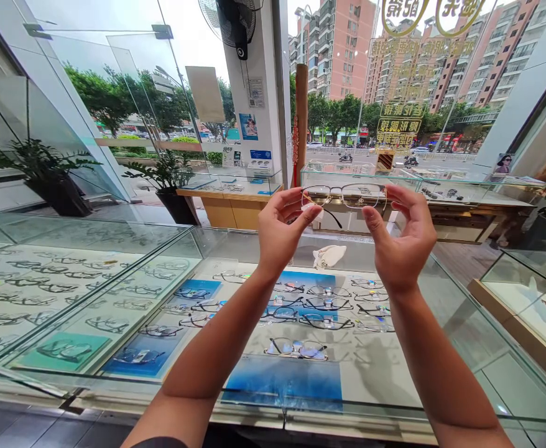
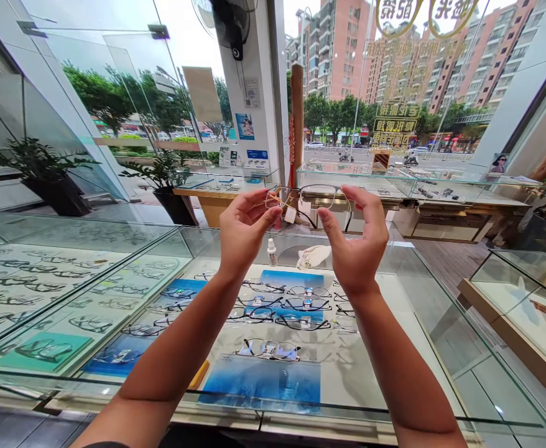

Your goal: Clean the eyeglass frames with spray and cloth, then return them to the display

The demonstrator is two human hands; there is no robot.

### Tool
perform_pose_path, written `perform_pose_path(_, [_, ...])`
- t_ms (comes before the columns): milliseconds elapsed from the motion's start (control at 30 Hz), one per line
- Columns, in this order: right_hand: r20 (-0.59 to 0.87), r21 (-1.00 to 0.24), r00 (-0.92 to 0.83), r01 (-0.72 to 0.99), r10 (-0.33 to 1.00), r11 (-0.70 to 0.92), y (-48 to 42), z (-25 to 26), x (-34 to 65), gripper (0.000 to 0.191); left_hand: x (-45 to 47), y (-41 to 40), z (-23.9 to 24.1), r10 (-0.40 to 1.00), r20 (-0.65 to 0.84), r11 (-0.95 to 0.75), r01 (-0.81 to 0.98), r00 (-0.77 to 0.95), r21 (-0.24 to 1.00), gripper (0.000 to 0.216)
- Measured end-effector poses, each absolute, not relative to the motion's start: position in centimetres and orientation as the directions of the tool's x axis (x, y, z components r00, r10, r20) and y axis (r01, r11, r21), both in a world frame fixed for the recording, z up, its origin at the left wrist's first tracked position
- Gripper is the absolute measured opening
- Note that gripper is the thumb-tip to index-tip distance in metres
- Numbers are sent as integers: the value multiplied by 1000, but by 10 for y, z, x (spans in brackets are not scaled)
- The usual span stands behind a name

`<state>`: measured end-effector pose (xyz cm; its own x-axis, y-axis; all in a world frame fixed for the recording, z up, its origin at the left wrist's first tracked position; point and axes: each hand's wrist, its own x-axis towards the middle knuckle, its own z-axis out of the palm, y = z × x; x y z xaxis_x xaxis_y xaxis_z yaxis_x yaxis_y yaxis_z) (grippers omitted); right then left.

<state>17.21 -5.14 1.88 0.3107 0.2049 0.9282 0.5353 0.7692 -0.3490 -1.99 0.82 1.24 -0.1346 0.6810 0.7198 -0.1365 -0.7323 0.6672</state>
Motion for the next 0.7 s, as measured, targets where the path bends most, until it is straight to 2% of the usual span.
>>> perform_pose_path(433, [928, -354, 313, 559, 204, 750, -51, 19, 173, 37, -19, 4, 11, 659, 734, -750, -65, -166, 658, 57])
perform_pose_path(600, [917, -385, 314, 541, 246, 747, -46, 16, 174, 38, -17, -2, 13, 568, 780, -794, 77, -263, 604, 55])
perform_pose_path(700, [898, -435, 299, 499, 323, 750, -40, 13, 176, 41, -18, -7, 15, 467, 823, -823, 182, -324, 539, 54])
